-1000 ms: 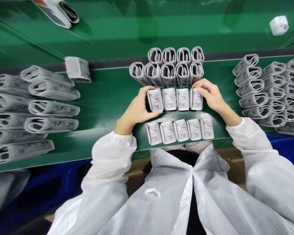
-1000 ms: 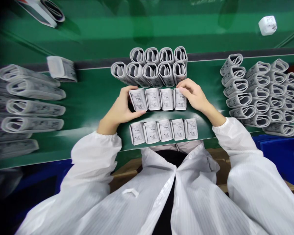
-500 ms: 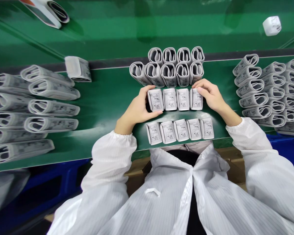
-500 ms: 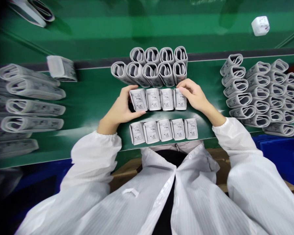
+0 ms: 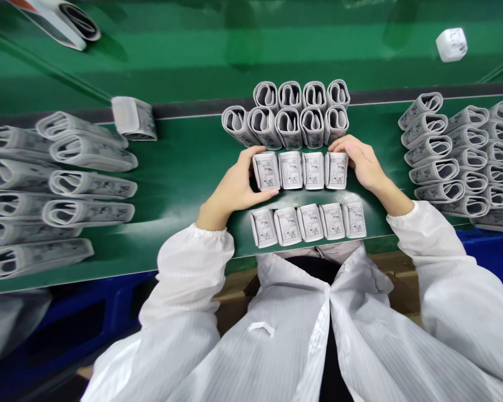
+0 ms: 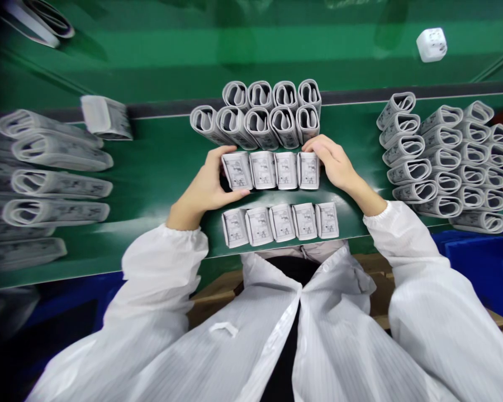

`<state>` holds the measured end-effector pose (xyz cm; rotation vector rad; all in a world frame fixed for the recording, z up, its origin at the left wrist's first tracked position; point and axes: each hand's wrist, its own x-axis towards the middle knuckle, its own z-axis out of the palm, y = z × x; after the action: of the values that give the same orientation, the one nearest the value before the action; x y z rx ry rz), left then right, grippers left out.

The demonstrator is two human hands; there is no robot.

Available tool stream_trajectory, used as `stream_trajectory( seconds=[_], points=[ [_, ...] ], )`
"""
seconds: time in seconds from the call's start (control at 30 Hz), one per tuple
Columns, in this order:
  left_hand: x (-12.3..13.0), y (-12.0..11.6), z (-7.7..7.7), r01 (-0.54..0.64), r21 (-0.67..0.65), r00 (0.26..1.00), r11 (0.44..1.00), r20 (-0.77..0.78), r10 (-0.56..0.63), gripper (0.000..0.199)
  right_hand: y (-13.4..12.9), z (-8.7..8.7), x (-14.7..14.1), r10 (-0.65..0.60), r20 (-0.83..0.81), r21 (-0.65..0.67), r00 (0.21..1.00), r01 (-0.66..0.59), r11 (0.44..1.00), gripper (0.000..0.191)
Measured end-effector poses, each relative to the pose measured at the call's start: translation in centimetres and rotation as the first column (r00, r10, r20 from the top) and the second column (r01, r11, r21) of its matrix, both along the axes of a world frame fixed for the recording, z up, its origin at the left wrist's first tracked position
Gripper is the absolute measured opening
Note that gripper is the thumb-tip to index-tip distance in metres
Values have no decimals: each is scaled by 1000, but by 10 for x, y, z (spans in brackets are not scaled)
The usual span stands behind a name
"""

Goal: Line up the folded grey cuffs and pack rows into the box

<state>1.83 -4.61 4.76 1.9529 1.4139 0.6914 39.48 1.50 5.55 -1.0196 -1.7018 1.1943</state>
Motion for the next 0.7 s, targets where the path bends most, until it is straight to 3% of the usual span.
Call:
stream_trajectory(
  seconds=[0.7],
  points=[
    [2, 0, 4, 0, -3, 1000, 1000, 12, 0, 128, 1, 2, 2, 20, -3, 48, 1000, -19, 999, 62]
  ],
)
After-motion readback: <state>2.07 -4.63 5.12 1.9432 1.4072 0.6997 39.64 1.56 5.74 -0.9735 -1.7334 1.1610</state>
